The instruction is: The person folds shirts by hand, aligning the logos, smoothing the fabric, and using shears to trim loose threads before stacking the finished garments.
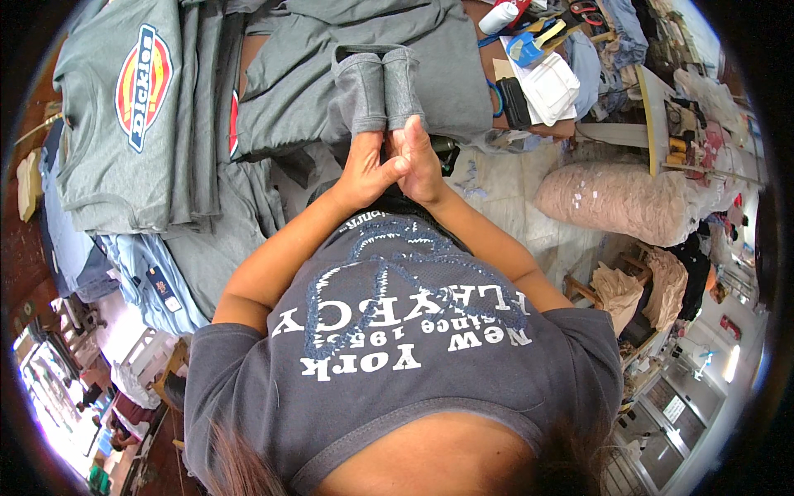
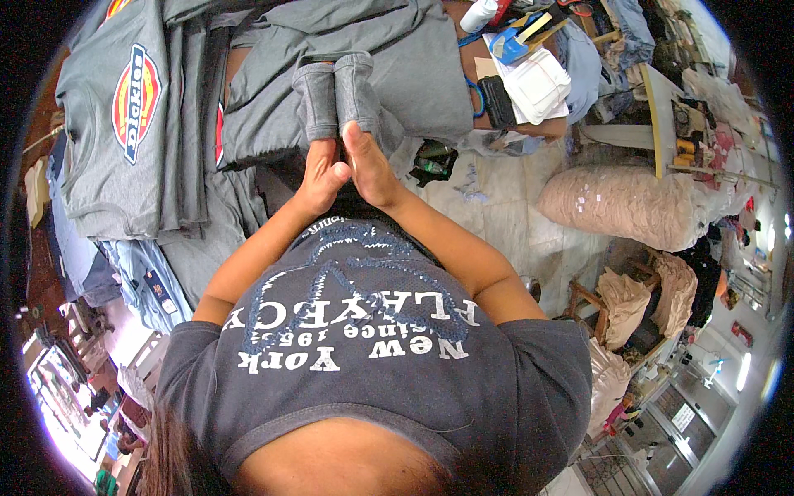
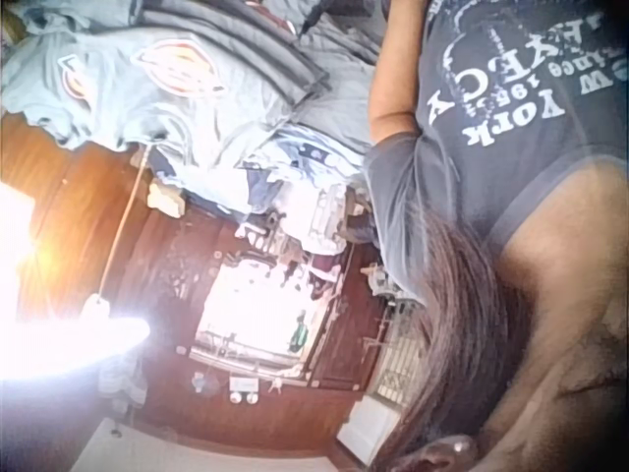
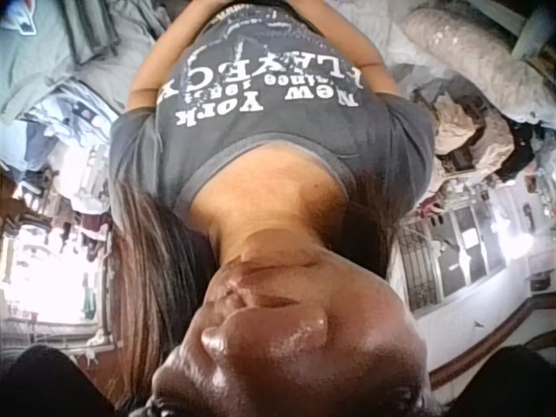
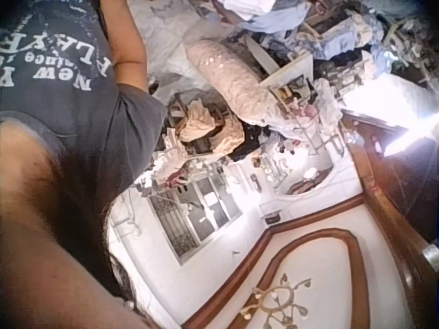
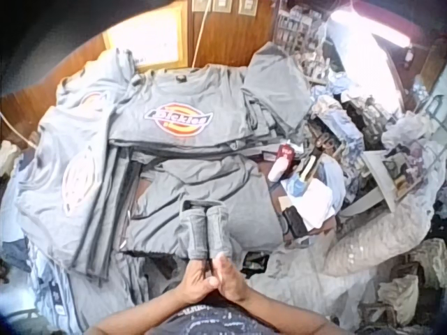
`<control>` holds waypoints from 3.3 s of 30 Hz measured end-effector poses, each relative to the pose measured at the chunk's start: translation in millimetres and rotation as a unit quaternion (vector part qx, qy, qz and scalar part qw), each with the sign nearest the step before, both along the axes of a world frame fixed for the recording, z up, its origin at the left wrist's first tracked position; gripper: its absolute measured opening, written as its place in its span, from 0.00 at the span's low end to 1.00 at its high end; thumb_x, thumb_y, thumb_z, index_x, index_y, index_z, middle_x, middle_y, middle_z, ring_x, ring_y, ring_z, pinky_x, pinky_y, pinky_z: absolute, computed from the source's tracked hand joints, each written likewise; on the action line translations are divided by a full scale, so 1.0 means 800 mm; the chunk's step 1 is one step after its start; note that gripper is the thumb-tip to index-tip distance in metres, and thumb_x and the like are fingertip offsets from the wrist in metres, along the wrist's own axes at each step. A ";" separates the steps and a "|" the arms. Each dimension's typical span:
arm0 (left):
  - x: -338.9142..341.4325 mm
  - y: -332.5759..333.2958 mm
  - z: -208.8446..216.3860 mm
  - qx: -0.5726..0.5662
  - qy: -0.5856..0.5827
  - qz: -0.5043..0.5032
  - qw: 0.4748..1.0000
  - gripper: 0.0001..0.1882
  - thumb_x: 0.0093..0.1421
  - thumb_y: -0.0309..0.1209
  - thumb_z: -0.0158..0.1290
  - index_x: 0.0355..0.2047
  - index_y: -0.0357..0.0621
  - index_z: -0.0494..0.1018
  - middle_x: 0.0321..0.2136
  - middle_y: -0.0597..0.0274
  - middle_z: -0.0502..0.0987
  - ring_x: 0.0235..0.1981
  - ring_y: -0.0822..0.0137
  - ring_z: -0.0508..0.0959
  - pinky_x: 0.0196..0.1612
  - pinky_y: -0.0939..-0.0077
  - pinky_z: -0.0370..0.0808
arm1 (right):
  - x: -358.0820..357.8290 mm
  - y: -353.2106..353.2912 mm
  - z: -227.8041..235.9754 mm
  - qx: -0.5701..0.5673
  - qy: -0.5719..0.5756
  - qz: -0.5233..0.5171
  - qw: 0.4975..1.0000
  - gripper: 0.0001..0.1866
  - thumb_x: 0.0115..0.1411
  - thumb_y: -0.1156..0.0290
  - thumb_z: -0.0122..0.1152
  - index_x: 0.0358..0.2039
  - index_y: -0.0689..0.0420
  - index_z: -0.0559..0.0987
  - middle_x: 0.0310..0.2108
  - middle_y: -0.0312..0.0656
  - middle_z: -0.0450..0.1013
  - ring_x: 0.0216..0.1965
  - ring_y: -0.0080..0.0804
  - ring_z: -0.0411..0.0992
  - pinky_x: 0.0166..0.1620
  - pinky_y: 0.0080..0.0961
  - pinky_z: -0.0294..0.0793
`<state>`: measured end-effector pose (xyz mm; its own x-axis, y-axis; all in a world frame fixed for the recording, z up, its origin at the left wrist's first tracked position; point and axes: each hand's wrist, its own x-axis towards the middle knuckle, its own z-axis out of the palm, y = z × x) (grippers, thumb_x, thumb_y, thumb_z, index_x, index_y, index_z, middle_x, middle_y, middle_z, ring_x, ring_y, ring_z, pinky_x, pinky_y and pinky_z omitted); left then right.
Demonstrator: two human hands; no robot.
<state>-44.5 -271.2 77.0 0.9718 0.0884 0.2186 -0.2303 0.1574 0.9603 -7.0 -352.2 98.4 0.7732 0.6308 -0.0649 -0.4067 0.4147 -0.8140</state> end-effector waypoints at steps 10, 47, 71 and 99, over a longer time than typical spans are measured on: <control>-0.062 0.147 0.073 -0.035 0.124 0.162 0.978 0.12 0.50 0.32 0.52 0.29 0.34 0.71 0.26 0.59 0.74 0.26 0.71 0.73 0.31 0.80 0.69 | 0.099 -0.137 0.017 -0.024 0.103 -0.183 0.977 0.24 0.57 0.49 0.42 0.37 0.59 0.72 0.38 0.46 0.69 0.39 0.34 0.68 0.36 0.22 0.69; 0.299 0.131 -0.019 -0.249 0.228 -0.173 0.925 0.09 0.52 0.37 0.53 0.28 0.46 0.72 0.28 0.67 0.75 0.30 0.73 0.74 0.41 0.76 0.69 | 0.257 -0.029 -0.047 -0.460 -0.280 0.156 0.828 0.41 0.46 0.31 0.39 0.13 0.64 0.73 0.13 0.35 0.63 0.17 0.26 0.62 0.21 0.26 0.60; 0.291 0.202 -0.054 -0.528 0.130 -0.129 0.829 0.23 0.54 0.36 0.49 0.41 0.25 0.63 0.44 0.43 0.66 0.50 0.53 0.63 0.54 0.60 0.58 | 0.086 -0.176 -0.071 -0.345 -0.120 -0.266 0.892 0.09 0.50 0.71 0.59 0.30 0.62 0.75 0.21 0.28 0.66 0.23 0.11 0.59 0.25 0.10 0.58; 0.209 0.214 -0.120 -0.596 0.012 -0.121 0.794 0.32 0.49 0.58 0.45 0.29 0.34 0.73 0.31 0.50 0.75 0.35 0.54 0.74 0.42 0.59 0.69 | 0.054 -0.136 -0.129 -0.529 -0.475 -0.291 0.640 0.12 0.32 0.83 0.51 0.20 0.55 0.66 0.20 0.35 0.63 0.24 0.33 0.63 0.29 0.29 0.55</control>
<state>123.1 -100.3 -19.1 0.9945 0.0284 0.1009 -0.0385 0.9943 0.0997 36.6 -461.0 -4.7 0.8647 0.2089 0.4567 0.4532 -0.7164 -0.5305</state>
